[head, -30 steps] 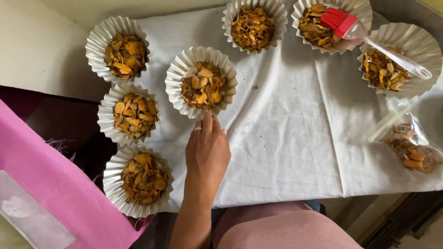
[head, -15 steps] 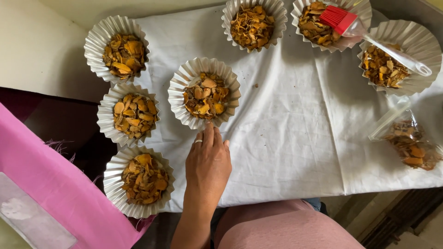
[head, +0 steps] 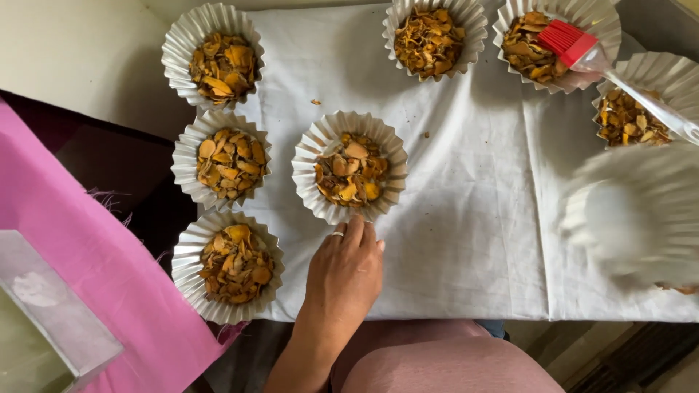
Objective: Arranging dried tea leaves into paper liners, applying liquid with a brush, and pressing them down.
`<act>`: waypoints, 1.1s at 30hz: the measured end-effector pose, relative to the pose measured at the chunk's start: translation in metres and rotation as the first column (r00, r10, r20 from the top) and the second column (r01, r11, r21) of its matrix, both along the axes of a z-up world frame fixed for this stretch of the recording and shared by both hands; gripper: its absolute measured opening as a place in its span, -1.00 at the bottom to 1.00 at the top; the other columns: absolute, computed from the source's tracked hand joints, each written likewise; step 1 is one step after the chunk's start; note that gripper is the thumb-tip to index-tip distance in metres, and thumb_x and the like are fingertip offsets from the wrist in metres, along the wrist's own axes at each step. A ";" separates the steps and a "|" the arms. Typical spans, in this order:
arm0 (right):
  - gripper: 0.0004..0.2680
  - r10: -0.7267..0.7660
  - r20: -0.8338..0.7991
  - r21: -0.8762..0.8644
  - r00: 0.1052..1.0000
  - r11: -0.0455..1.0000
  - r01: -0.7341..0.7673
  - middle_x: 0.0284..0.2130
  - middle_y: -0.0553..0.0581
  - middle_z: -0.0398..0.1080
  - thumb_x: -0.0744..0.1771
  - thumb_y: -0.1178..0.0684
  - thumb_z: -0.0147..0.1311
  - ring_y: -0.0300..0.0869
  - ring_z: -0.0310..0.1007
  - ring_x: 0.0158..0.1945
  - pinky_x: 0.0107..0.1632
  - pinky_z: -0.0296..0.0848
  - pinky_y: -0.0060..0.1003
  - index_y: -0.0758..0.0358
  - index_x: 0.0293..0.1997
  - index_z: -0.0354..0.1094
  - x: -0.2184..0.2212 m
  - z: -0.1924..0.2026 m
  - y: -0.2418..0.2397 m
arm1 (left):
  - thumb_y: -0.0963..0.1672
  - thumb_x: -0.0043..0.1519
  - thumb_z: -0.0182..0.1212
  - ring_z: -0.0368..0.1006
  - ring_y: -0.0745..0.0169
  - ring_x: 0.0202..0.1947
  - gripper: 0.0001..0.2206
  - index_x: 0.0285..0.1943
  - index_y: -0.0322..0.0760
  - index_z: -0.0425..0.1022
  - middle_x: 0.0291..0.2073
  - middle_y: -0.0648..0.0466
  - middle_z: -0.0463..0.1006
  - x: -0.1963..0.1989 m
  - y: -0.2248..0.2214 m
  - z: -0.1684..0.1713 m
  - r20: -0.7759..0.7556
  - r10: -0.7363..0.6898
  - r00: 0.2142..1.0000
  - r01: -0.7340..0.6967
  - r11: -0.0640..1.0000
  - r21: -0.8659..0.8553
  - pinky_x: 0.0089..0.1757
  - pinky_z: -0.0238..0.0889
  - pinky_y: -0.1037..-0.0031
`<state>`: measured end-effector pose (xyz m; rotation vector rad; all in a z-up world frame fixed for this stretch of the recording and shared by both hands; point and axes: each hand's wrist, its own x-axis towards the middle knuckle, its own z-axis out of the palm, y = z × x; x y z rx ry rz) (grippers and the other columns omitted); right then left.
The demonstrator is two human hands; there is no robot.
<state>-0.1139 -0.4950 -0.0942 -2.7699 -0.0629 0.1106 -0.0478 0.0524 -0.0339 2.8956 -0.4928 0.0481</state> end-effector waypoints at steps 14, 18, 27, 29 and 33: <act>-0.23 0.368 -0.178 -0.329 0.913 0.852 -0.408 0.30 -0.14 0.30 0.07 -0.61 0.12 -0.15 0.36 0.25 0.36 0.34 0.14 -0.41 0.44 0.07 0.070 0.053 0.157 | -0.18 0.36 0.17 0.43 0.05 -0.25 -0.85 0.00 -0.43 0.53 -0.17 -0.07 0.53 0.002 0.004 0.007 0.404 -0.128 0.906 0.290 0.882 -0.371 -0.17 0.35 0.29; -0.20 0.407 0.130 -0.172 0.904 0.907 -0.383 -0.04 0.21 0.56 0.04 -0.39 0.32 -0.04 0.60 -0.13 0.12 0.58 0.05 0.24 0.38 0.31 0.094 0.083 0.163 | -0.16 0.33 0.24 0.44 0.06 -0.13 -0.85 0.01 -0.33 0.54 -0.06 -0.04 0.54 -0.001 0.001 -0.016 0.421 -0.092 0.902 0.232 0.927 -0.295 -0.08 0.31 0.21; -0.58 0.559 0.169 -0.332 0.812 0.807 -0.487 -0.06 0.34 0.46 0.41 -0.03 0.07 0.01 0.44 -0.12 -0.17 0.53 -0.12 0.38 0.43 0.29 0.254 0.079 0.240 | -0.18 0.33 0.23 0.51 0.04 -0.07 -0.86 -0.01 -0.35 0.58 -0.01 -0.08 0.56 0.008 -0.001 -0.040 0.567 -0.034 0.823 0.270 0.901 -0.339 0.06 0.37 0.20; -0.57 0.583 0.011 -0.500 0.813 0.707 -0.500 0.23 0.42 0.27 0.39 0.00 0.06 0.07 0.60 -0.17 -0.38 0.77 -0.13 0.30 0.45 0.16 0.293 0.083 0.278 | -0.18 0.34 0.15 0.52 0.01 -0.08 -0.84 -0.01 -0.37 0.59 -0.03 -0.10 0.57 0.009 0.001 -0.038 0.612 -0.013 0.791 0.280 0.897 -0.343 0.01 0.43 0.19; -0.87 0.716 0.036 -0.595 0.698 0.576 -0.561 -0.05 0.28 0.50 0.45 0.20 -0.04 0.01 0.57 -0.03 -0.36 0.77 -0.11 0.30 0.09 0.40 0.324 0.058 0.310 | -0.19 0.32 0.17 0.55 0.05 -0.14 -0.84 0.03 -0.36 0.53 -0.05 -0.08 0.59 0.003 0.006 -0.039 0.634 0.018 0.773 0.275 0.891 -0.360 0.00 0.45 0.21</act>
